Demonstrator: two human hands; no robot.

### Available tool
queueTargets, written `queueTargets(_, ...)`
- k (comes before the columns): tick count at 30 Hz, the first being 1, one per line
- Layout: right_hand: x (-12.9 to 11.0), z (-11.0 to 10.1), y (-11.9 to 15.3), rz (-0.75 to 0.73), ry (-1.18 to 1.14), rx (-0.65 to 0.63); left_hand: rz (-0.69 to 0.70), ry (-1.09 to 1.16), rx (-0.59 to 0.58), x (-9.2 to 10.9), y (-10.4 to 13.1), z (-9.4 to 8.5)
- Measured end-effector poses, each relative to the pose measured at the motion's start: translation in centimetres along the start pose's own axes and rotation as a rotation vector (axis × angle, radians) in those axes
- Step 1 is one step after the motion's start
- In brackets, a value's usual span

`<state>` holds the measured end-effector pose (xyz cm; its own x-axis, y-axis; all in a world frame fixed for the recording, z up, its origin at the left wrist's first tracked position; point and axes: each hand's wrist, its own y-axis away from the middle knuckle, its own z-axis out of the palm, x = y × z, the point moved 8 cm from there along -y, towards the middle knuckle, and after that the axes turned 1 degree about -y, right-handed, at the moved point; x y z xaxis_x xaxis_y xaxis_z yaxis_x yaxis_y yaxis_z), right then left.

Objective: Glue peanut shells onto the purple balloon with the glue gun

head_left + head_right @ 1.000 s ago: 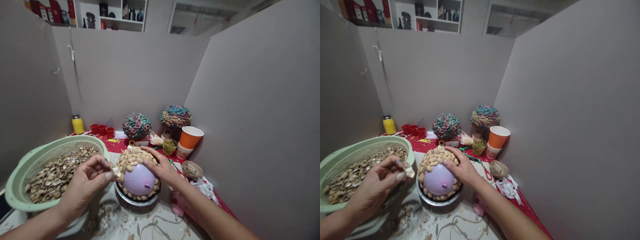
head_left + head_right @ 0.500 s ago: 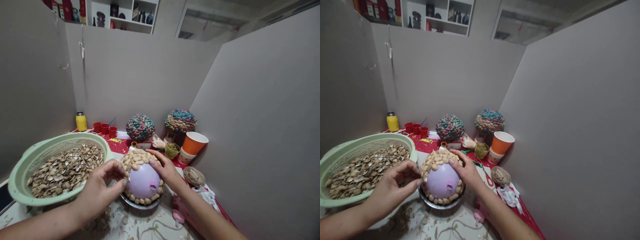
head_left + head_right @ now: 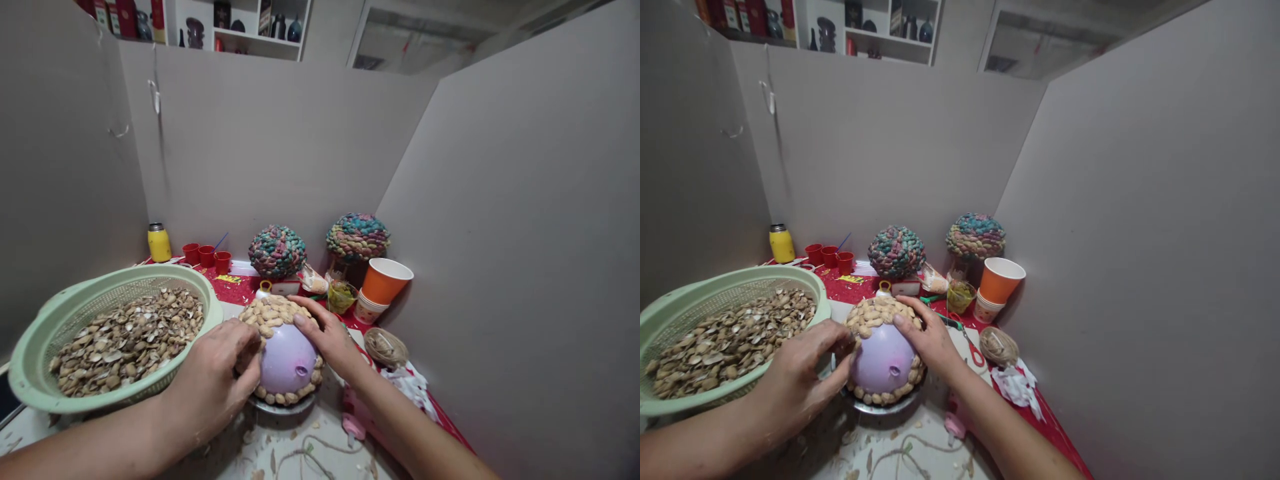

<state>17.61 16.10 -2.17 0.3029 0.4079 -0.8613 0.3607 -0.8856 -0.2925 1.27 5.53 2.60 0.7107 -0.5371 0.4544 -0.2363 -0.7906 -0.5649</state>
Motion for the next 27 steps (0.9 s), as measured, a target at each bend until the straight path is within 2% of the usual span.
queueTargets(17, 0.05, 0.07, 0.11, -0.003, -0.005, -0.003, 0.097, -0.074, -0.024, 0.30, 0.01, 0.83)
queueTargets(27, -0.11, -0.01, 0.14, -0.004, -0.018, -0.003, 0.316, -0.096, 0.134, 0.69, 0.78, 0.44)
